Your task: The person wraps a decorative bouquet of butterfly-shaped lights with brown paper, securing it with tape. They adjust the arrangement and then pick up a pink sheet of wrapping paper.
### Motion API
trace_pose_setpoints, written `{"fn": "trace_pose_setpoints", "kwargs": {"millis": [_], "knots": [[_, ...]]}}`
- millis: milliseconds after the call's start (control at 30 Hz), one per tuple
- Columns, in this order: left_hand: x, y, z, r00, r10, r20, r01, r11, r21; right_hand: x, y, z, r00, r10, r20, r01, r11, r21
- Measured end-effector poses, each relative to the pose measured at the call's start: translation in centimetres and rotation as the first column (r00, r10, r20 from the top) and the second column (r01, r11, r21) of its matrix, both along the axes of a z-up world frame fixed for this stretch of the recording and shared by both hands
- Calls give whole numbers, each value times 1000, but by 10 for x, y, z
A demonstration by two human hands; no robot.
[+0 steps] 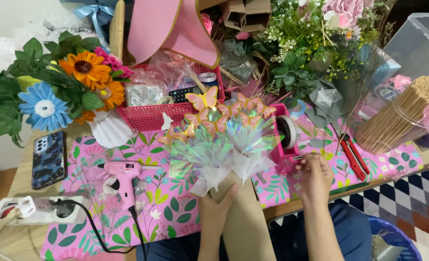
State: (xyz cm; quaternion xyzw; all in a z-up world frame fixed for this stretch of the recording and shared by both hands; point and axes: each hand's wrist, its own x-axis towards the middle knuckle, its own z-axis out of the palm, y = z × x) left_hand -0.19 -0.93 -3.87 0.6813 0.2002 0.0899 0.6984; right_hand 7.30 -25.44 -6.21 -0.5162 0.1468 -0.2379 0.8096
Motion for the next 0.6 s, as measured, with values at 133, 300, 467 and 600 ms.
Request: {"fn": "trace_pose_setpoints", "kwargs": {"millis": [133,300,467,600], "knots": [[0,-1,10,998,-4,-60,2,1000,-31,1,6,-26,981,-56,184,54,998,16],[0,0,10,999,-22,-37,21,1000,-22,2,13,-46,947,-149,285,162,986,-24],[2,1,7,1000,-20,-18,20,1000,-8,0,21,-39,934,-243,264,327,878,-349],[1,0,14,999,-23,26,23,1000,-4,3,18,-49,922,-217,321,314,905,-288]]}}
